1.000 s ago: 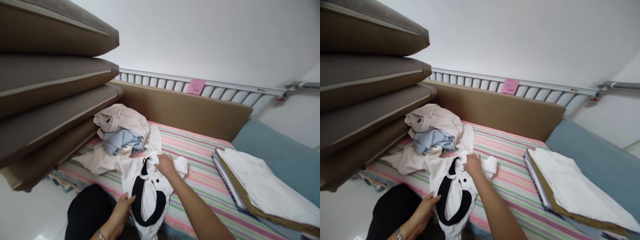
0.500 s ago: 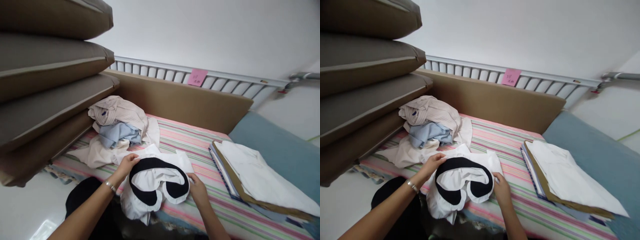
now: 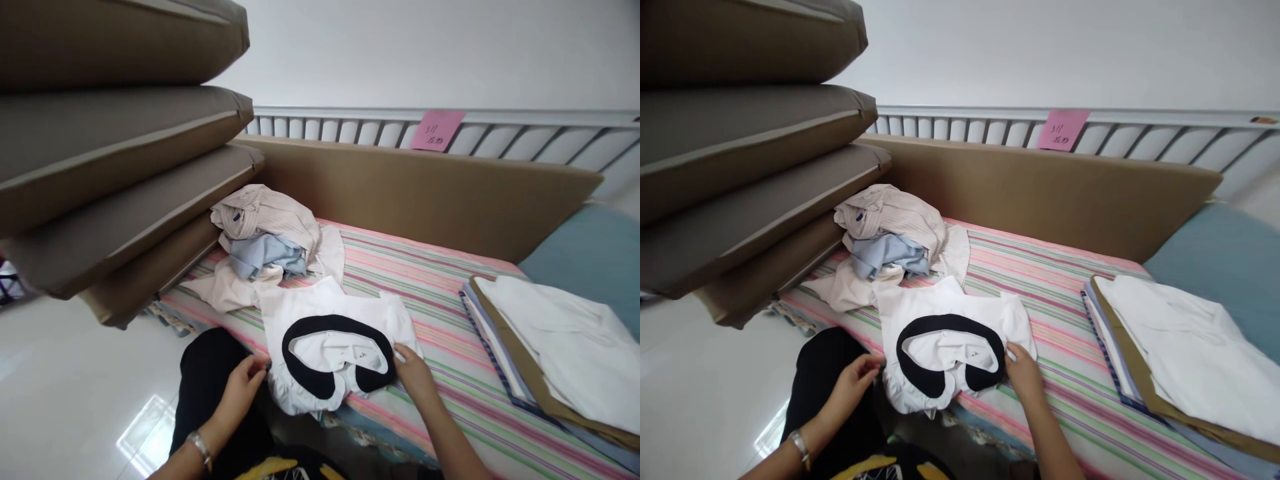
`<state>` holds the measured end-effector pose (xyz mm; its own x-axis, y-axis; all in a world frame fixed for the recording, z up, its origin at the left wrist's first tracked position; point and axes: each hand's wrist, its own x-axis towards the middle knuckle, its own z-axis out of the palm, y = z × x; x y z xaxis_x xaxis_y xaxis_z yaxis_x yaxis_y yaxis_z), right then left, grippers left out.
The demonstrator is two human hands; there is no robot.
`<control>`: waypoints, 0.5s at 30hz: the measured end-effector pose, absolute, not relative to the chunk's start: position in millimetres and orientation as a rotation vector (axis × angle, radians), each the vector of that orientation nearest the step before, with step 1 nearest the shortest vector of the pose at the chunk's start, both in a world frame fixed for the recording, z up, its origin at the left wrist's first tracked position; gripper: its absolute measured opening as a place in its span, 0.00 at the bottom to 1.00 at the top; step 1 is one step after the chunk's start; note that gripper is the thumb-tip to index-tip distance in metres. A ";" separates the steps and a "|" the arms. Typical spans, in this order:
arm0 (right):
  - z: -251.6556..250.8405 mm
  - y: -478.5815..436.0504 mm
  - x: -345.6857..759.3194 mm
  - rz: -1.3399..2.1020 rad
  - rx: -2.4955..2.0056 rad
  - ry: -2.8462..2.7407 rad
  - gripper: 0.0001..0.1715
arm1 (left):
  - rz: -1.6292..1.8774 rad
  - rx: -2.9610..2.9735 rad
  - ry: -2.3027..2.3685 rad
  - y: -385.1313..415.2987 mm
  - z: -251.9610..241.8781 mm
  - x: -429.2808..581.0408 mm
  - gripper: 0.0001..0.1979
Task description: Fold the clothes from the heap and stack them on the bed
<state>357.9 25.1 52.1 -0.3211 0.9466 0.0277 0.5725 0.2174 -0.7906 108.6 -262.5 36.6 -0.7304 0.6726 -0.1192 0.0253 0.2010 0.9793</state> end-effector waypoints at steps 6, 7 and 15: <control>64.8 23.1 358.3 1.042 -1.327 -2.023 0.15 | 1.452 0.739 2.174 -241.4 19.7 130.7 0.11; 67.8 21.6 358.8 1.057 -1.314 -2.030 0.15 | 1.436 0.727 2.182 -237.8 18.5 130.5 0.08; 103.9 -0.7 377.4 1.172 -1.209 -2.015 0.17 | 1.545 0.785 2.076 -244.5 44.5 110.9 0.07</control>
